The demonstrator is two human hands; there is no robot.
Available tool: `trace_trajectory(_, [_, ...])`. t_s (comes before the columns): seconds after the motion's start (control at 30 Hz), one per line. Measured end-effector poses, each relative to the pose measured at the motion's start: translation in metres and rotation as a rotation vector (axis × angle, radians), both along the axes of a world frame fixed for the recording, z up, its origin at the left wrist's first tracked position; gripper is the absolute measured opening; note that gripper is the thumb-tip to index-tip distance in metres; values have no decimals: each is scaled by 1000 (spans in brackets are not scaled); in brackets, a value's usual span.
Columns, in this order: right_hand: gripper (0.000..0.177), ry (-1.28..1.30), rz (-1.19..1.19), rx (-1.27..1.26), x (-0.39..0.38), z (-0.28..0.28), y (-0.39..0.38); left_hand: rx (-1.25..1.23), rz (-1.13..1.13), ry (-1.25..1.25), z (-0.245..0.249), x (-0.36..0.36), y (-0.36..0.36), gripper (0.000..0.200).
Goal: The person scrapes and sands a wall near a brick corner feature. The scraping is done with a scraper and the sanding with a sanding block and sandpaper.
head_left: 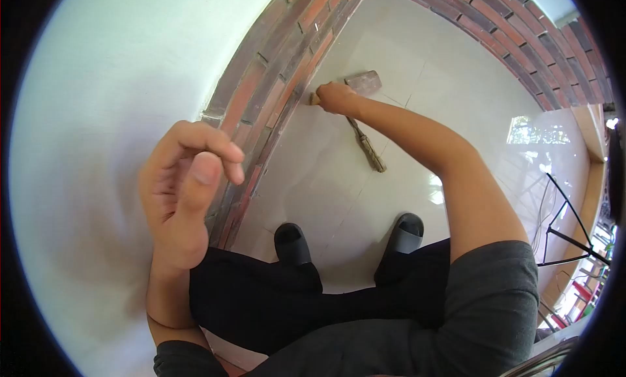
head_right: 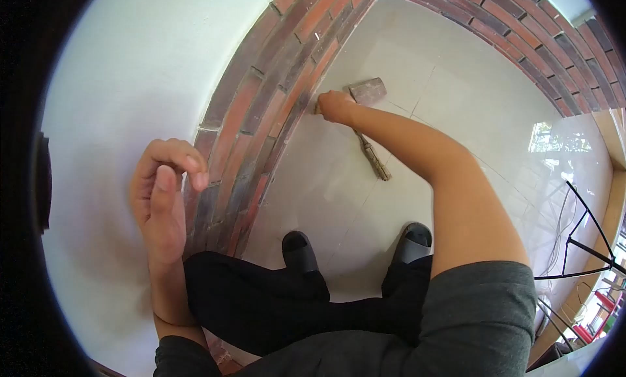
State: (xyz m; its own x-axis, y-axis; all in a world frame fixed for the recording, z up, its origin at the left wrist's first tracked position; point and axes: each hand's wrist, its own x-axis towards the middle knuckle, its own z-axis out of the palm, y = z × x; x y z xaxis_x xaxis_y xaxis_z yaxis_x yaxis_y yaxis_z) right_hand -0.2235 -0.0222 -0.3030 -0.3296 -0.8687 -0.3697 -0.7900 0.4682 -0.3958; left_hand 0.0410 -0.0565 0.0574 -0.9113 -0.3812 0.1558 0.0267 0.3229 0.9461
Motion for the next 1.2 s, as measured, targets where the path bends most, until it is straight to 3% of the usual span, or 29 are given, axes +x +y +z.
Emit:
trace_trajectory(0.07, [22,31,62,53,-6,5,12,-1,6,20,2,6,-5,26])
trace_trajectory(0.33, [20,-17,-47,-143,20,-3,1,-26,0,-13,-6,-6,-4,28])
trace_trajectory(0.53, [19,22,48,-16,22,12,39,25,29,8,-1,6,-5,33])
trace_trajectory(0.63, [21,-13,-64,-136,38,1,17,-10,15,-10,-5,-2,-1,33])
trace_trajectory(0.73, [22,-41,-67,-98,40,4,6,-43,-24,-27,-13,-10,-3,32])
trace_trajectory(0.93, [25,-12,16,8,45,10,63,15,68,0,-4,6,-7,34])
trace_trajectory(1.13, [20,-46,-86,-73,45,-1,3,-38,-6,5,-8,-9,1,37])
trace_trajectory(1.2, [18,-37,17,-61,47,-2,18,-48,-7,-22,-8,-7,1,37])
